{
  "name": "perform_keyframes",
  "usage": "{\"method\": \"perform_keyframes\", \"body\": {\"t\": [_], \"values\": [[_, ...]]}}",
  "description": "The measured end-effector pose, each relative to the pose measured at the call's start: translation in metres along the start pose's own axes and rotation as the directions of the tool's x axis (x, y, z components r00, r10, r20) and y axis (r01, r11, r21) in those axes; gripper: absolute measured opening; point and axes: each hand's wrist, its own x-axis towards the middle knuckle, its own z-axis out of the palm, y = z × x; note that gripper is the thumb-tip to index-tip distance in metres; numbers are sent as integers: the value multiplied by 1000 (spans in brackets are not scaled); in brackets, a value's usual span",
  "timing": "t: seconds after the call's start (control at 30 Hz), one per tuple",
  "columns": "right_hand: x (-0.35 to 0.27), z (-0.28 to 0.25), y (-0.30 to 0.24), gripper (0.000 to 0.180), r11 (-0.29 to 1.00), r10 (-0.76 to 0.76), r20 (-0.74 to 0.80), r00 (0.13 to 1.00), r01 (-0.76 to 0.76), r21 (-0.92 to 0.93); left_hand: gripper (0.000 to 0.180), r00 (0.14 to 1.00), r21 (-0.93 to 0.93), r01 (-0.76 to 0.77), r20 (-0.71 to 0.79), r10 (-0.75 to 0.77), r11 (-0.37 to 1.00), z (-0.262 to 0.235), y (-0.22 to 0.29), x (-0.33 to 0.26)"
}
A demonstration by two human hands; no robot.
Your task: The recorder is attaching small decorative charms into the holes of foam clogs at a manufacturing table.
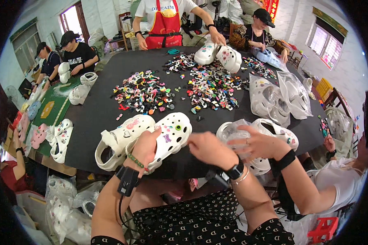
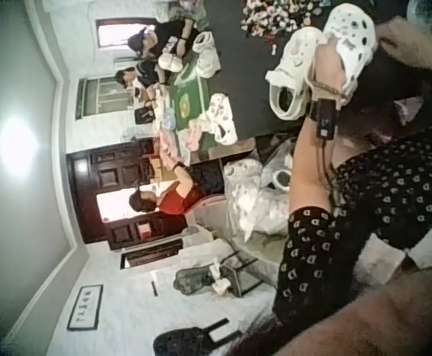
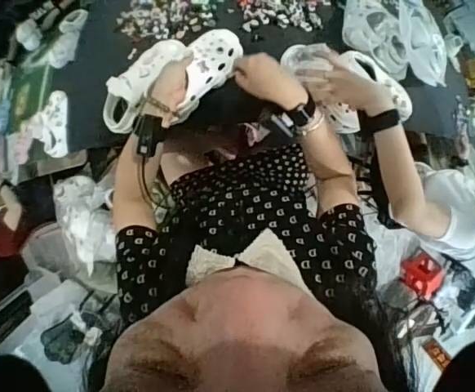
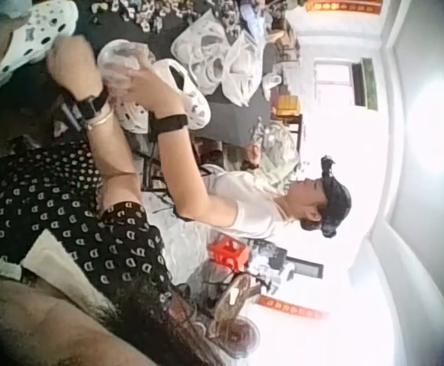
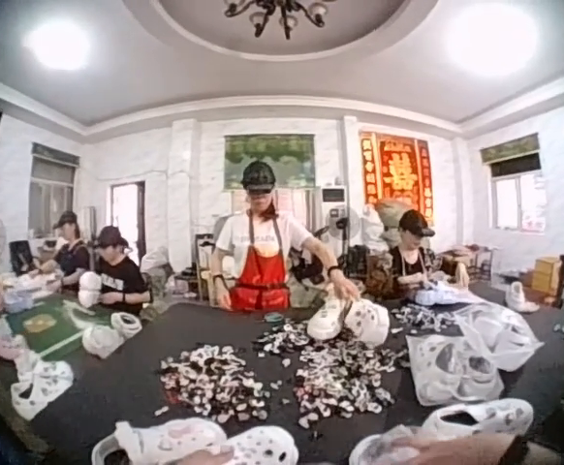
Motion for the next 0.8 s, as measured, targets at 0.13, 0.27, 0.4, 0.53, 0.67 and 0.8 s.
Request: {"method": "perform_keyframes", "body": {"t": [0.13,0.27,0.4,0.53,0.67,0.8], "values": [[9,-2,39,14,967,61,-212,975,-110,-230,31,997,80,-10,-73,15,997,-9,5,-28],[18,17,61,16,930,163,-151,975,-202,-307,32,990,86,12,-139,1,996,-28,12,-44],[42,26,97,10,926,92,-325,941,-201,-319,33,993,109,-9,-120,22,994,-38,13,-48],[74,19,111,9,896,208,-419,884,-344,-281,33,987,42,-13,-160,19,999,-32,13,-50],[98,26,123,13,886,253,-361,897,-365,-286,33,993,-21,-35,-111,32,999,-32,12,-51],[107,38,141,21,916,305,-236,922,-353,-193,33,996,-66,-37,-89,31,997,-30,11,-51]]}}
